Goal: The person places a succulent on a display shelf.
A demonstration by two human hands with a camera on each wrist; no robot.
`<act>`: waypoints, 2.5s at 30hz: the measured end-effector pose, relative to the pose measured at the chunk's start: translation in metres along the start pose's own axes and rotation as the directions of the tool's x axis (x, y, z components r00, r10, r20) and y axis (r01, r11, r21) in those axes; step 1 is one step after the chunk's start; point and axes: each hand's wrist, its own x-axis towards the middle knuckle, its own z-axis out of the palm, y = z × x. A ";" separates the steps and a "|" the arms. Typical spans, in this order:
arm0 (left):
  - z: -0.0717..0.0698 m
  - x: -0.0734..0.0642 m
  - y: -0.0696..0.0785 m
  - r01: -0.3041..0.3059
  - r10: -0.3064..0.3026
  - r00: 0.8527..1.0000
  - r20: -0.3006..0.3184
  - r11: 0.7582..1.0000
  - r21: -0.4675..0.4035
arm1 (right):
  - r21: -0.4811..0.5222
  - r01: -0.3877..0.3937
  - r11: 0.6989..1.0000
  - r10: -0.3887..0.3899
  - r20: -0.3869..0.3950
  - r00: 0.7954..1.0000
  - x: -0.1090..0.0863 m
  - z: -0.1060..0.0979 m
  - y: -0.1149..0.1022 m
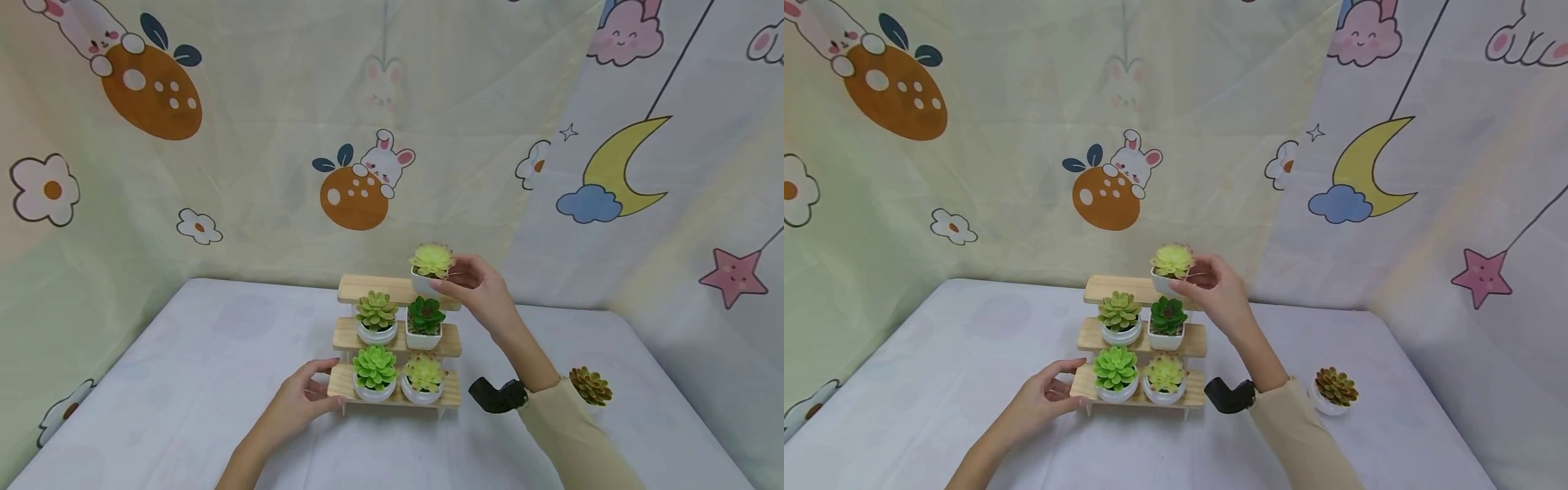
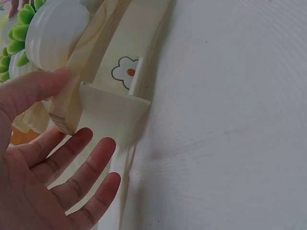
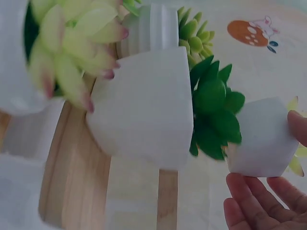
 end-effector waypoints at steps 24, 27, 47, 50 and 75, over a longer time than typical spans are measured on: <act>-0.001 -0.001 0.000 -0.002 0.002 1.000 0.001 1.000 -0.003 | -0.090 0.014 0.996 0.000 0.152 0.988 0.032 0.050 -0.018; -0.001 -0.001 0.000 0.003 -0.003 1.000 0.001 1.000 -0.008 | -0.112 0.012 0.994 0.006 0.165 0.986 0.035 0.052 -0.017; -0.001 -0.002 0.002 -0.014 0.014 1.000 0.001 1.000 0.002 | -0.194 0.018 0.981 0.036 0.272 0.962 0.038 0.051 -0.018; -0.001 -0.002 0.002 -0.012 0.012 1.000 -0.001 1.000 0.002 | -0.209 0.024 0.978 0.036 0.278 0.960 0.039 0.052 -0.019; 0.000 -0.001 0.000 -0.004 0.004 1.000 0.008 1.000 -0.014 | -0.203 0.036 0.979 0.022 0.277 0.961 0.040 0.050 -0.013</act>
